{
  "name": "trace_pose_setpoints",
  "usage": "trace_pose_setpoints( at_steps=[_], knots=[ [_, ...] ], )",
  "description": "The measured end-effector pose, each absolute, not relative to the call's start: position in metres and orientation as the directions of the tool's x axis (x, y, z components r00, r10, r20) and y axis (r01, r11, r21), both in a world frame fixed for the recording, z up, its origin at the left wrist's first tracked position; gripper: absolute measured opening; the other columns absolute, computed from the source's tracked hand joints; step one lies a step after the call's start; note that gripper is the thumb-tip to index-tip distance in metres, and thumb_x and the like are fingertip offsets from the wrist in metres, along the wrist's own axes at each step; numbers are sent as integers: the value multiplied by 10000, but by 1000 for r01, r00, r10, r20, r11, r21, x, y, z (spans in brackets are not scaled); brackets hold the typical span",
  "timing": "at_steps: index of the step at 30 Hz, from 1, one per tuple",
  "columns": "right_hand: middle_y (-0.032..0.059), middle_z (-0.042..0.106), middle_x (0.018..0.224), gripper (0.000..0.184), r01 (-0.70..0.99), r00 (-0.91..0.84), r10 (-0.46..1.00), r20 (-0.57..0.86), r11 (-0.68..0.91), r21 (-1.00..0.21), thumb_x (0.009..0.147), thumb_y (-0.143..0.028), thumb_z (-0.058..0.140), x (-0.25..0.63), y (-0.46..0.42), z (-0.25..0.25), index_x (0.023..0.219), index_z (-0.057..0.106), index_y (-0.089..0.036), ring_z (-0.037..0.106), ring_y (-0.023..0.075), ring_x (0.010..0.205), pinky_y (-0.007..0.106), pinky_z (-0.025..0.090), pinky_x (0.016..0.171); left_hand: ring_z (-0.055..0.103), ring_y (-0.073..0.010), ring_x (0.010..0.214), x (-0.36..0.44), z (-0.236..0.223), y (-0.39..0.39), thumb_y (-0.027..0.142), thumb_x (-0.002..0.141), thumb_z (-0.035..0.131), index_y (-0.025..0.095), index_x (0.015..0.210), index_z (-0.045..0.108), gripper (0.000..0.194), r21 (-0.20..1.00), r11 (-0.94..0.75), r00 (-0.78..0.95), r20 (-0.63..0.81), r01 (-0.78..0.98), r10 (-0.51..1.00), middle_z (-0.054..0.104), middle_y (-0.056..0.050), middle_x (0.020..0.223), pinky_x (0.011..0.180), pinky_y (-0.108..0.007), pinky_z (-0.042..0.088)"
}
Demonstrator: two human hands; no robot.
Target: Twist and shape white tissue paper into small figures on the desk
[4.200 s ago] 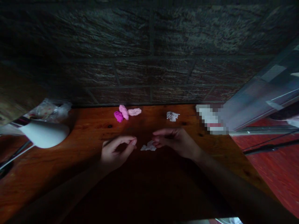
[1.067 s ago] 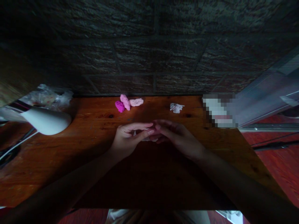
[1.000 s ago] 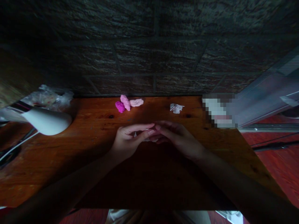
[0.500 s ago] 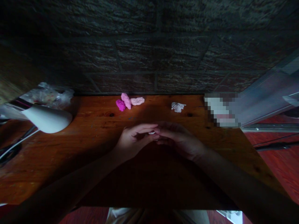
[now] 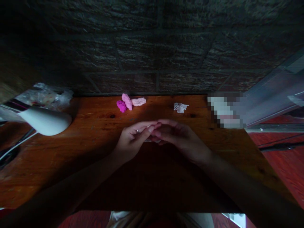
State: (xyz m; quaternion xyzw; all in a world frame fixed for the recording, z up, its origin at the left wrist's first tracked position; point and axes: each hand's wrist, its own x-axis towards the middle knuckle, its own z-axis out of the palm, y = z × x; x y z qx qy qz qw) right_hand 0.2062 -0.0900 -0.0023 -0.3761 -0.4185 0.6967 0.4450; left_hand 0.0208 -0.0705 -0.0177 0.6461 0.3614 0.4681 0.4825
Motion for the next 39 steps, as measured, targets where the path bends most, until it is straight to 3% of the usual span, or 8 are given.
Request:
trace_pose_setpoints(
  at_steps=[3, 10, 14, 17, 24, 31, 39],
  knots=[
    [16, 794, 1002, 381, -305, -318, 937, -142, -243, -921, 797, -241, 816, 205, -91, -3, 1162, 708, -237, 760, 146, 827, 253, 580, 710, 795, -239, 906, 20, -19, -69, 356, 903, 724, 185, 1122, 752, 279, 981, -190, 285, 193, -38, 939, 809, -108, 1050, 710, -306, 686],
    [-5, 791, 896, 404, -298, -289, 953, -97, -186, -936, 795, -249, 822, 205, -92, -4, 1171, 675, -228, 756, 148, 781, 263, 576, 695, 782, -184, 728, 22, -18, -72, 372, 854, 778, 190, 979, 788, 221, 986, -110, 298, 144, -128, 944, 819, -73, 957, 690, -303, 685],
    [-18, 783, 880, 418, -259, -271, 962, -15, -88, -962, 794, -227, 817, 205, -94, -3, 1184, 666, -238, 750, 155, 812, 318, 600, 797, 779, -198, 725, 23, -19, -71, 363, 797, 831, 198, 913, 805, 203, 986, -65, 278, 106, -154, 955, 820, -70, 936, 665, -324, 681],
    [-12, 793, 937, 455, -213, -235, 971, 47, -4, -977, 757, -216, 847, 202, -95, -5, 1173, 664, -237, 751, 156, 867, 339, 598, 897, 766, -175, 730, 23, -19, -71, 337, 750, 869, 209, 825, 806, 162, 981, -30, 282, 85, -191, 956, 820, -54, 918, 661, -286, 658],
    [-5, 811, 895, 425, -170, -248, 965, 85, 43, -985, 793, -258, 823, 200, -98, -10, 1181, 654, -218, 769, 172, 889, 335, 607, 881, 686, -104, 632, 25, -10, -77, 320, 731, 885, 160, 728, 792, 184, 980, 46, 262, 7, -195, 965, 773, -31, 717, 628, -195, 577],
    [-12, 817, 854, 443, -209, -238, 971, 39, -12, -978, 803, -222, 806, 202, -97, -6, 1206, 625, -204, 763, 145, 787, 294, 605, 824, 725, -136, 667, 25, -10, -77, 332, 756, 868, 174, 950, 809, 257, 966, 108, 321, -28, -235, 947, 795, -35, 796, 637, -237, 614],
    [-4, 816, 864, 435, -257, -259, 965, 51, -18, -966, 839, -199, 761, 204, -98, -3, 1245, 604, -209, 758, 132, 772, 266, 603, 766, 741, -133, 660, 24, -13, -75, 253, 749, 876, 196, 931, 826, 198, 962, 55, 350, 44, -268, 936, 807, -28, 773, 659, -233, 620]
  ],
)
